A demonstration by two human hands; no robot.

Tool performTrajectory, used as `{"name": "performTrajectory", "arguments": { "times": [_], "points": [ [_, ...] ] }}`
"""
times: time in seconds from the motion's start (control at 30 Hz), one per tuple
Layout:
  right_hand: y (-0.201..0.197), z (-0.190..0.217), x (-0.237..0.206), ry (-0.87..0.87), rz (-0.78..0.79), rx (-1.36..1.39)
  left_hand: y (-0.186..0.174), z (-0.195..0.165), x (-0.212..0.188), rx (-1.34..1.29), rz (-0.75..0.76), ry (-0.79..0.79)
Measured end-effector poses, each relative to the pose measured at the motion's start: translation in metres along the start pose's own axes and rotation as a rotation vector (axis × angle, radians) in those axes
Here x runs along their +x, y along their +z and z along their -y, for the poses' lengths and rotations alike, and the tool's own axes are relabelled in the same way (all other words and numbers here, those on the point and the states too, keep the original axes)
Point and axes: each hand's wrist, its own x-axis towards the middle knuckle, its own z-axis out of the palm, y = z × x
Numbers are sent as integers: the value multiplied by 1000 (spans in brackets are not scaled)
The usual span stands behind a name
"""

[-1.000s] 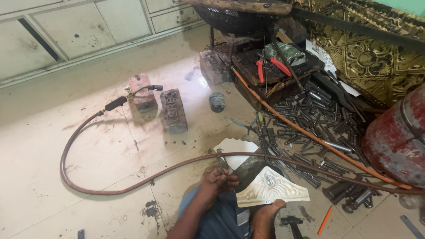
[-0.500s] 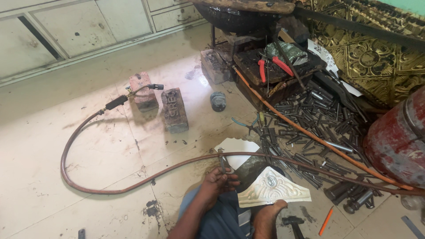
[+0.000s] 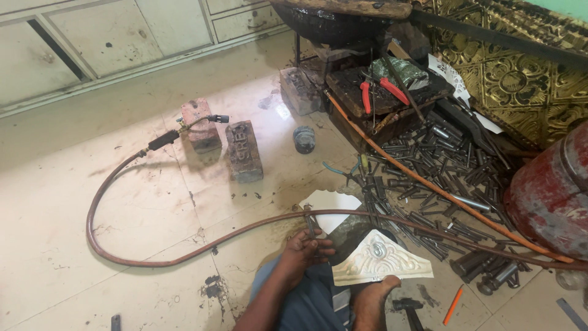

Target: The person sits on the workshop floor holding an ornate white metal bracket on their lap and hammers a punch against its raised center to shape the decoration. They sort through metal rods and parts scattered on the floor, pick a punch, and repeatedly strike it with a hammer, repositioning the bracket between strikes.

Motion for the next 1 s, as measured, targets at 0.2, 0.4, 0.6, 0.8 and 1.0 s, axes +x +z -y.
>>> {"name": "performTrajectory", "arguments": {
  "times": [0.2,0.4,0.6,0.8,1.0],
  "points": [
    [1,9,-18,-148,-172,-348,-3,4,2,-5,-32,-9],
    [2,-1,4,109,2,167,-4,4,2,-9,-8,44],
    [-5,-7,12,129,68,246,-4,6,1,-33,-20,8],
    [1,-4,13,145,118,277,-1,1,-1,-33,-27,-14],
    [4,-3,13,150,149,325,1,-3,-2,-36,-29,-20]
  ]
}}
